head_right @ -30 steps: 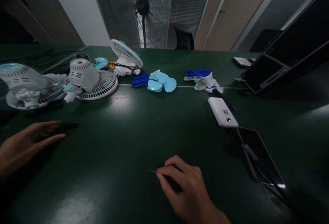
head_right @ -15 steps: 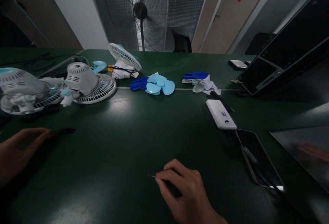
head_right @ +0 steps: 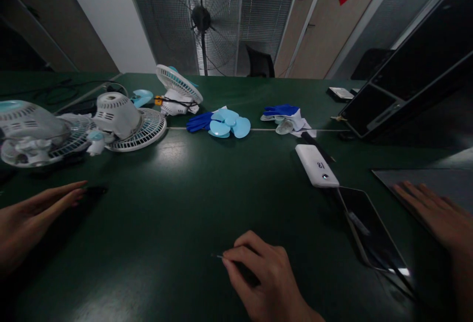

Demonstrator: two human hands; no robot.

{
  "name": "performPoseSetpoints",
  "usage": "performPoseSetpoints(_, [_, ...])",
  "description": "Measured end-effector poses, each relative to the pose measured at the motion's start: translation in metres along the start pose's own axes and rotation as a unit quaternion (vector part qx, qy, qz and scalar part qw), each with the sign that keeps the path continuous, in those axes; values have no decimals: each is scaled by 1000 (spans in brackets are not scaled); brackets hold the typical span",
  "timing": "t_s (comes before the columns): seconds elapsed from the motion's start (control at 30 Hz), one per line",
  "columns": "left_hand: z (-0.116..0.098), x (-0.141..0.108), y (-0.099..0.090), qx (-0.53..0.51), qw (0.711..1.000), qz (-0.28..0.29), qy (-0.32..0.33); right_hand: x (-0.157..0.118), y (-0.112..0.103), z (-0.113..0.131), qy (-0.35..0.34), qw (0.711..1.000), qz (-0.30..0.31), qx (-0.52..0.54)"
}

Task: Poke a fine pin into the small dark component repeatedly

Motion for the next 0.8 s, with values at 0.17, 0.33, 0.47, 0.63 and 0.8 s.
performPoseSetpoints(0.17, [-15,-5,-1,-39,999,18,13,1,0,1,-4,1000,-2,-7])
performPoseSetpoints(0.33, [-37,-8,-6,8,993,-27,116,2,-1,3,-9,1000,-3,-21])
performPoseSetpoints(0.47, [-47,-5,-6,33,985,-40,164,1,-1,3,-8,1000,-6,-20])
performPoseSetpoints(0.63, [-48,-1,-2,-6,986,5,164,-1,0,0,-7,1000,-5,-16])
performPoseSetpoints(0.8, [-43,3,3,-23,987,16,160,0,2,-1,-9,1000,1,-2])
Point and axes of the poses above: each hand's wrist, its own x-axis towards the middle knuckle, its own y-axis out of the palm, z = x × y, the point moved 7 cm from there along x, towards the middle knuckle, and after that the axes turned 5 degrees about x, right-handed, at the moved point
